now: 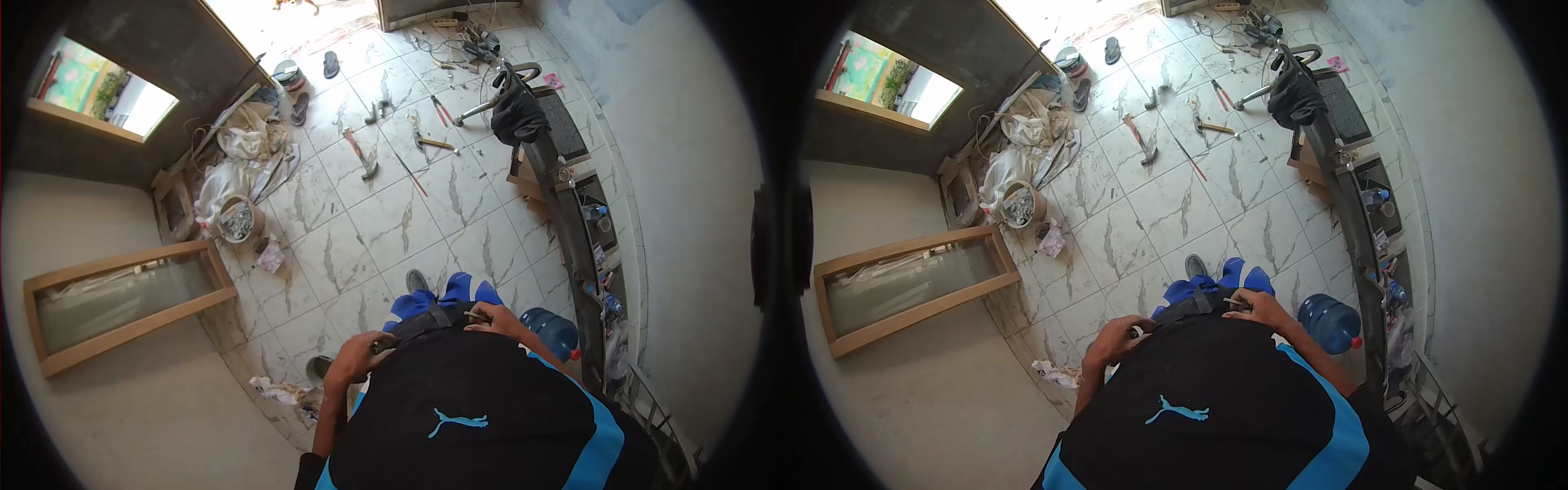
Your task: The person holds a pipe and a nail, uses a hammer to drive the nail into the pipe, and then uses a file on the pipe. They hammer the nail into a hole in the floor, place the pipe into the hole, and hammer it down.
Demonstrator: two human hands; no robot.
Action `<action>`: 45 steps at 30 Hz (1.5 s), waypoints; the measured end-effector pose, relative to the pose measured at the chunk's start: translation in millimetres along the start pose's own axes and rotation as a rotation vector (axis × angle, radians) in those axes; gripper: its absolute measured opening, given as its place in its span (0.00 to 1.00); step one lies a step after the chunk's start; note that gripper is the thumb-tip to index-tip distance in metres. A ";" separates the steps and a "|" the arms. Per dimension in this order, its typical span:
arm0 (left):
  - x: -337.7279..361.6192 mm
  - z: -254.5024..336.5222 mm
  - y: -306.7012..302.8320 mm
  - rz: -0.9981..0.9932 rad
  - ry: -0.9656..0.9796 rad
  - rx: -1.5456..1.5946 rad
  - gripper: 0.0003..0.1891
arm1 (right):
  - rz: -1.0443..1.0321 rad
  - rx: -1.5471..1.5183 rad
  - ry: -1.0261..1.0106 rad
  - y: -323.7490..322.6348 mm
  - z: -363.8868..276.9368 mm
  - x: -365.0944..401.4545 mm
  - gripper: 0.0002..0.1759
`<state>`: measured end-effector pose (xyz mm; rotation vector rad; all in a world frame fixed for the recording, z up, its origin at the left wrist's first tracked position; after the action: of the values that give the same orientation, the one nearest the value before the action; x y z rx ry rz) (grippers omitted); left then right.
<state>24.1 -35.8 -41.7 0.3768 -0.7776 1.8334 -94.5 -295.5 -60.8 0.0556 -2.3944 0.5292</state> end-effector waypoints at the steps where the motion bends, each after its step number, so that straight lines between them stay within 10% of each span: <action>1: -10.3 5.0 10.0 0.044 0.135 -0.074 0.15 | -0.056 0.060 0.005 -3.7 0.1 -3.3 0.26; 15: -98.3 -24.9 -101.4 0.126 0.263 -0.259 0.10 | -0.107 0.543 -0.163 -22.8 -100.4 -159.0 0.23; 25: -150.9 -55.0 -263.2 0.725 -0.031 0.540 0.13 | 0.256 -0.182 -0.075 -125.6 -181.2 -334.2 0.24; 28: -198.0 -29.6 -320.7 0.836 0.227 0.744 0.23 | 0.389 -0.296 -0.090 -150.7 -193.1 -383.1 0.22; 31: -256.8 -22.7 -355.2 0.711 0.282 0.951 0.26 | 0.472 -0.381 -0.105 -174.1 -207.4 -427.1 0.21; 33: -299.1 -7.5 -373.0 0.486 0.431 1.079 0.22 | 0.200 -0.991 0.009 -175.8 -213.8 -447.3 0.20; 45: -512.4 -75.3 -447.2 0.201 0.512 0.400 0.28 | 0.939 -0.468 0.076 -162.4 -178.8 -540.5 0.12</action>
<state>641.1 -246.9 -249.0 0.0670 -0.0958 2.1512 460.4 -428.0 -219.3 -1.3038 -2.2927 0.3349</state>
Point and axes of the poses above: each hand's wrist, its own x-axis away from the middle knuckle, its own y-axis out of the palm, z = x × y, the point moved 6 cm from there along -x, towards the middle knuckle, and after that the axes turned 9 degrees about y, right-handed, at the moved point
